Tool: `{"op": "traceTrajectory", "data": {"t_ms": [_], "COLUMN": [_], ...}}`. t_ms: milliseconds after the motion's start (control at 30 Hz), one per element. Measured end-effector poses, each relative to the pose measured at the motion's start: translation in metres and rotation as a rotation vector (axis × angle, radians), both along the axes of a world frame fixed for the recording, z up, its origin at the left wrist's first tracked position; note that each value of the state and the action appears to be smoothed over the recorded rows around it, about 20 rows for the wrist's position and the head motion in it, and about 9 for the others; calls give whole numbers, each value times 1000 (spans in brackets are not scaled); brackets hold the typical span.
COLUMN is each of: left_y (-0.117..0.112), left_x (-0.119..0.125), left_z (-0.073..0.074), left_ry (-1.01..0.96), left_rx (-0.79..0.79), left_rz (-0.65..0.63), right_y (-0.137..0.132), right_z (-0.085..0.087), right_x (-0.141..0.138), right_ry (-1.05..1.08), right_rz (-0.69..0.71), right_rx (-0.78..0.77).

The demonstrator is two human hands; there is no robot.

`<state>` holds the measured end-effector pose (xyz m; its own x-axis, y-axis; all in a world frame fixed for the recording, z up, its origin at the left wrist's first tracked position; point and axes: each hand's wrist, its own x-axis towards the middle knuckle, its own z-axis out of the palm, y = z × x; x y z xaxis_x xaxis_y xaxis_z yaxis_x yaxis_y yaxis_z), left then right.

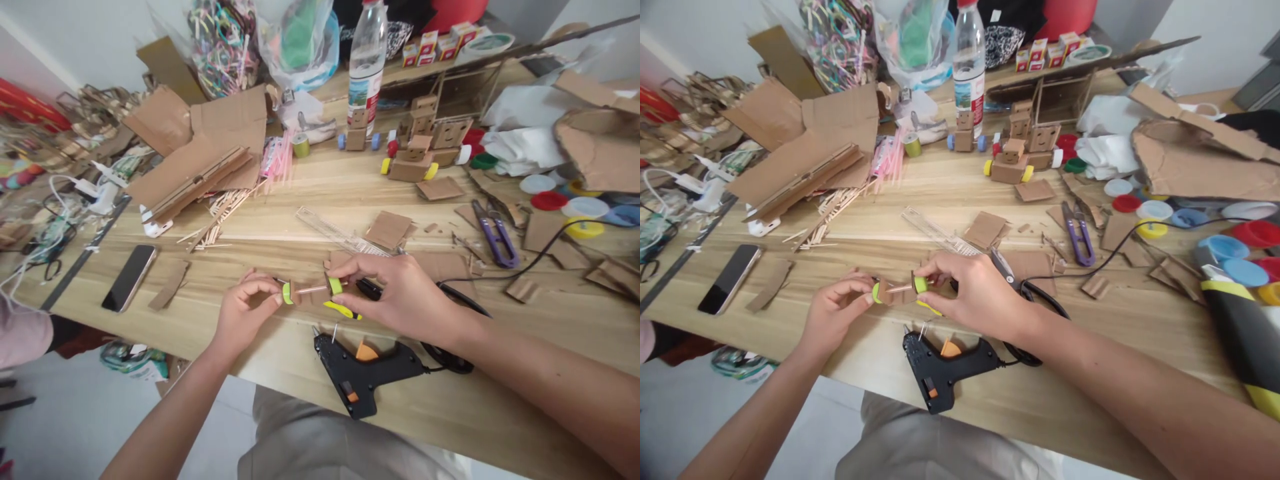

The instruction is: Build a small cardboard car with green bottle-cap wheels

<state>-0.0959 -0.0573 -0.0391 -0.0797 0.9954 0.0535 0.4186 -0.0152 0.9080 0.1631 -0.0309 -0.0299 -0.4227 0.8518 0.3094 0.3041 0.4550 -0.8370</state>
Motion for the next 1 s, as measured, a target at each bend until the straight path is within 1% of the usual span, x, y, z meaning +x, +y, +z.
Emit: {"op": "traceTrajectory", "data": {"t_ms": [233,600,800,1000], "left_y": [-1,0,0,0], "left_x": [4,7,4,3], "left_z": [-1,2,0,2], "left_ry": [22,-15,-16,-19], "left_rx": [30,81,63,38], "left_rz": [-23,10,32,22], "right_y": [4,2,3,3], "right_z": [-6,1,-2,-2], "right_x": [2,2,3,2], "right_ry": [-5,10,-4,-7], "right_rz": [11,6,-5,-11], "right_rx": [36,-14,-11,10]}}
